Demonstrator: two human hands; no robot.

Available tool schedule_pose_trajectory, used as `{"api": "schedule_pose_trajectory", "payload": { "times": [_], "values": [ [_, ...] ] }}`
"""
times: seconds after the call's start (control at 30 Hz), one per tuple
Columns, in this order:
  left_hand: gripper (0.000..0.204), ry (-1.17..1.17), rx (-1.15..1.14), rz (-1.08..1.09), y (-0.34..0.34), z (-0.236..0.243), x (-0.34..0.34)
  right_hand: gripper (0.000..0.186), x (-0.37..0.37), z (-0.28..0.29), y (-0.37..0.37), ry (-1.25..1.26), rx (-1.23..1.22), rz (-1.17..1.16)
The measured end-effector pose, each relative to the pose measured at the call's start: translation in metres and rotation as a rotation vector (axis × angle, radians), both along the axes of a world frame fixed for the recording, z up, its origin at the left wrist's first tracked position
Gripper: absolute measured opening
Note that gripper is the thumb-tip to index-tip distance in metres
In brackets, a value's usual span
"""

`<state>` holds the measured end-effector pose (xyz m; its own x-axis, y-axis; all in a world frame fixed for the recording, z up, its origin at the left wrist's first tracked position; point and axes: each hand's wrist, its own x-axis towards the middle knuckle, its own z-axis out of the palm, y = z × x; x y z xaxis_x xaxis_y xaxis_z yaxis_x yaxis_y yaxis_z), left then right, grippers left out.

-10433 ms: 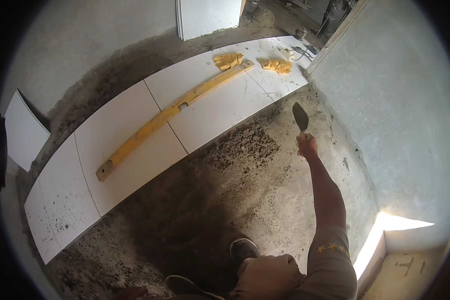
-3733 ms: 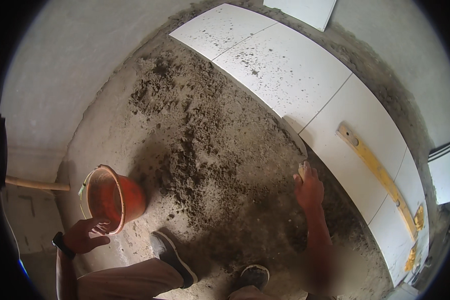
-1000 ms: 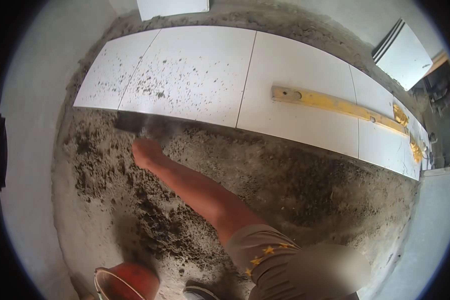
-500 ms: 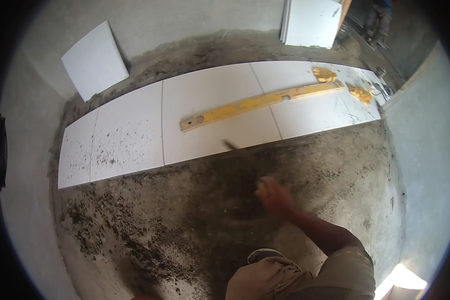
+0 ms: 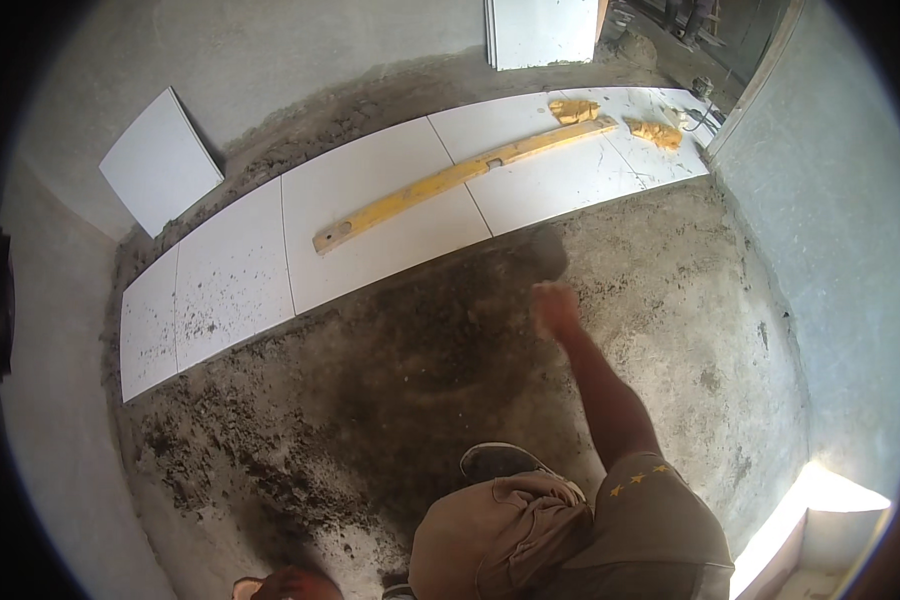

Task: Applying and leveling mortar onto a floor for tiling using a trowel and bucket.

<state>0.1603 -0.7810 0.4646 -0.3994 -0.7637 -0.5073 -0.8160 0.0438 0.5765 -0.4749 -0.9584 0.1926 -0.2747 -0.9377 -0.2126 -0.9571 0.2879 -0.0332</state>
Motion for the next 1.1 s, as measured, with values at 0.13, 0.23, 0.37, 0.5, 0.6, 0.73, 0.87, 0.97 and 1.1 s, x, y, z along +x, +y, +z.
{"api": "schedule_pose_trajectory", "payload": {
  "times": [0.13, 0.23, 0.37, 0.5, 0.6, 0.73, 0.87, 0.97, 1.1],
  "values": [
    [0.059, 0.313, 0.221, 0.211, 0.002, 0.002, -0.006, 0.024, 0.126, -0.012, 0.000, -0.252, -0.291, 0.251],
    [0.050, 0.259, 0.015, -0.045, -0.008, 0.004, -0.009, 0.029, 0.194, -0.046, 0.001, -0.172, -0.398, 0.593],
    [0.053, 0.267, -0.112, -0.129, 0.008, -0.015, 0.017, 0.039, 0.239, 0.054, 0.011, -1.059, 0.299, 0.030],
    [0.053, 0.145, -0.282, -0.255, 0.032, -0.017, 0.030, 0.041, 0.164, 0.023, 0.021, -0.876, -0.451, -0.191],
    [0.055, 0.195, 0.139, 0.249, 0.040, -0.007, 0.022, 0.035, 0.044, -0.004, 0.037, -0.249, -0.504, -0.429],
    [0.058, -0.016, 0.366, 0.213, 0.049, -0.031, 0.066, 0.038, 0.003, 0.014, 0.046, -0.096, -0.239, -0.612],
    [0.059, -0.020, 0.298, 0.155, 0.056, -0.030, 0.071, 0.053, 0.059, 0.018, 0.036, 0.059, -0.047, -0.415],
    [0.058, 0.041, 0.112, 0.059, 0.048, -0.021, 0.058, 0.060, 0.128, 0.009, 0.012, 0.073, 0.003, -0.205],
    [0.057, 0.124, -0.130, -0.093, 0.026, -0.010, 0.031, 0.057, 0.225, -0.004, -0.019, 0.015, -0.057, -0.007]
  ]
}}
